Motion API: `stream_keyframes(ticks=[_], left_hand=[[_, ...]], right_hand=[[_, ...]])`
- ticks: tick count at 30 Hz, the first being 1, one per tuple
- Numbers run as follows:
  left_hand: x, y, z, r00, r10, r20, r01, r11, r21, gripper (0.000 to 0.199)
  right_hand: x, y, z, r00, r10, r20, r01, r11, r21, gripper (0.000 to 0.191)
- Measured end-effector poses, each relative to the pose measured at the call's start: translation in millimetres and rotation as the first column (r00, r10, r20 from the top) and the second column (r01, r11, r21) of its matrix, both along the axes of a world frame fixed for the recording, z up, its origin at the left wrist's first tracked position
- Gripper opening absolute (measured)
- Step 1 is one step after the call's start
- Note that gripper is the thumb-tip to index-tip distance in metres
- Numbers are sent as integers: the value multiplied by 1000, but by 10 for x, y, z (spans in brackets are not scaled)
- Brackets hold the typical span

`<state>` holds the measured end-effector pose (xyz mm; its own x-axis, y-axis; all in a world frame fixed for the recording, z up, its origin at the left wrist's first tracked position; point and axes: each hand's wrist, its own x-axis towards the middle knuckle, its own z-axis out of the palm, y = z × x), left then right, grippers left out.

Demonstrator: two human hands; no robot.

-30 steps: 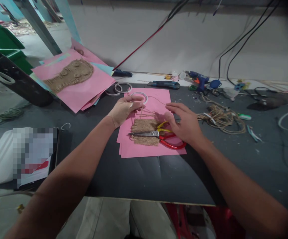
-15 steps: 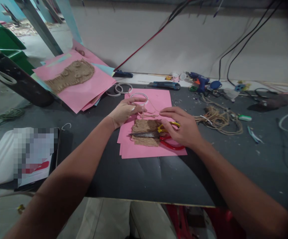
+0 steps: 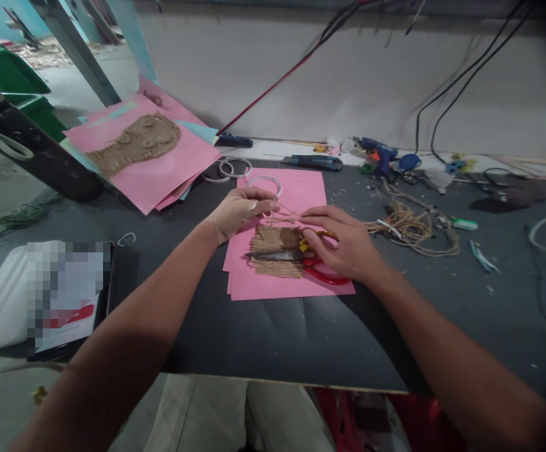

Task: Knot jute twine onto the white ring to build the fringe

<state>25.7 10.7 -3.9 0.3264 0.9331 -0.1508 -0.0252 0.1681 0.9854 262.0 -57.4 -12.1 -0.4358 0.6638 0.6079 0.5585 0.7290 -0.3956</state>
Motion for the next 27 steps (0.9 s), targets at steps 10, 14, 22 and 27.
stream_keyframes(ticks=[10, 14, 22, 27], left_hand=[[0, 43, -52, 998, 29, 62, -31, 999, 22, 22], [0, 47, -38, 995, 79, 61, -79, 997, -1, 23], [-48, 96, -57, 975, 127, 184, -137, 990, 42, 27], [-57, 120, -33, 942, 258, 213, -267, 963, 16, 27]], right_hand=[[59, 28, -6, 978, -186, 91, 184, 982, 31, 22], [170, 93, -47, 921, -348, 175, 350, 936, 18, 26], [449, 211, -22, 687, -627, 367, 676, 737, -8, 34], [556, 240, -22, 617, -719, 322, 751, 659, 34, 36]])
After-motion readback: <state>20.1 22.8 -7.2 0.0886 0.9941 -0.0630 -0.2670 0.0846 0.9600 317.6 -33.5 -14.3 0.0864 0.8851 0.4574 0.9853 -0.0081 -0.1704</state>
